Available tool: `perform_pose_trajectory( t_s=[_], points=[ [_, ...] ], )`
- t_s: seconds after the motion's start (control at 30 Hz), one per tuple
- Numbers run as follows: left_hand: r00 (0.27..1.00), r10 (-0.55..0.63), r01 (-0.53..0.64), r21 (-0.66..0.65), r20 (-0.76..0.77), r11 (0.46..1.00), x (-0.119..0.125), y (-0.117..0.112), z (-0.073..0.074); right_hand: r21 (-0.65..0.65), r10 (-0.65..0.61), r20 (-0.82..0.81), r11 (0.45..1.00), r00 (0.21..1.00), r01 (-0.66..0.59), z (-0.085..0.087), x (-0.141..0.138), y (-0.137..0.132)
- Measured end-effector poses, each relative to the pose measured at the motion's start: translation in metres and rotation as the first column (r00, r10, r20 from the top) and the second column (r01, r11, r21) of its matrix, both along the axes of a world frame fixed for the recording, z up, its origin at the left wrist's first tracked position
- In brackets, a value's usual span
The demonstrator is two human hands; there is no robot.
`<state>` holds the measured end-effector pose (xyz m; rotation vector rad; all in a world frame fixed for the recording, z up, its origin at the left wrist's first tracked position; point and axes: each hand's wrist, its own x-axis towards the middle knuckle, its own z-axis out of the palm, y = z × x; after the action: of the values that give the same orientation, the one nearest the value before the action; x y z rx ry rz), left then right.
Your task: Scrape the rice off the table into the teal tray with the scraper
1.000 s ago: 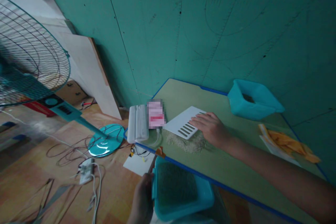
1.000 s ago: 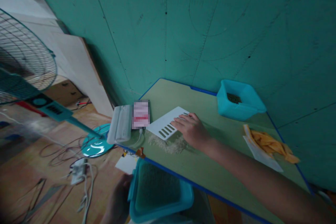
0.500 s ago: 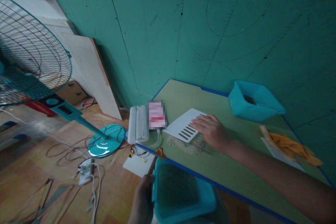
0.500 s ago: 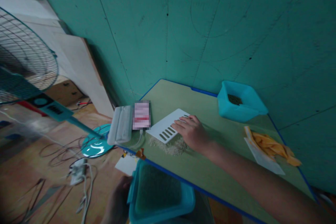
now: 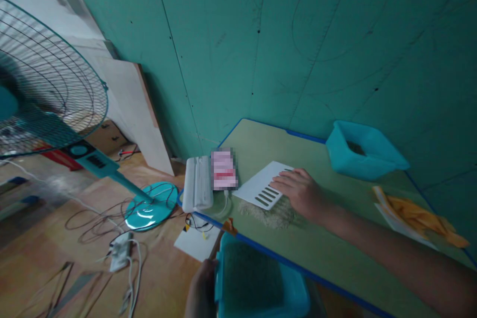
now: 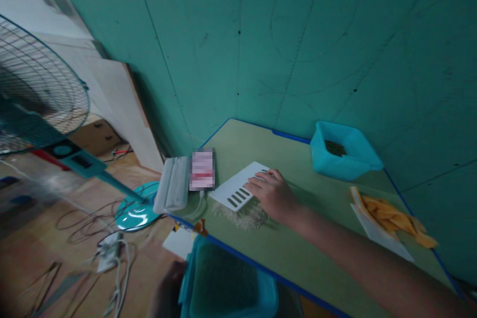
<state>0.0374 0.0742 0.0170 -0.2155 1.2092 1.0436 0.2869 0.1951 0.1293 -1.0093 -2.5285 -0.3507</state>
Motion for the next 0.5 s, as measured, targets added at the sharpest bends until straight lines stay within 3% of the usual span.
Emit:
perform_pose_trajectory(
  t_s=[0.1,0.2,0.37,0.5],
  points=[
    [0.999,0.013,-0.016,-0.102,-0.03,0.995,-0.007,0.017,-0.017,0.007,0.021,-0.007,1.0,1.0,-0.021,0.002,0.006,-0.003],
    [0.999,0.028,-0.031,-0.1,-0.029,0.995,-0.01,0.026,-0.023,0.001,0.036,-0.006,0.999,0.999,-0.035,0.004,0.017,-0.009],
    [0.997,0.077,-0.076,0.052,-0.023,0.996,-0.007,0.01,-0.012,-0.011,0.043,-0.011,0.999,0.999,-0.043,0.01,0.038,-0.017],
    [0.995,0.07,-0.056,0.196,-0.065,0.979,-0.001,-0.009,0.001,0.011,0.009,-0.016,1.0,1.0,-0.009,0.013,0.045,-0.009]
  ],
)
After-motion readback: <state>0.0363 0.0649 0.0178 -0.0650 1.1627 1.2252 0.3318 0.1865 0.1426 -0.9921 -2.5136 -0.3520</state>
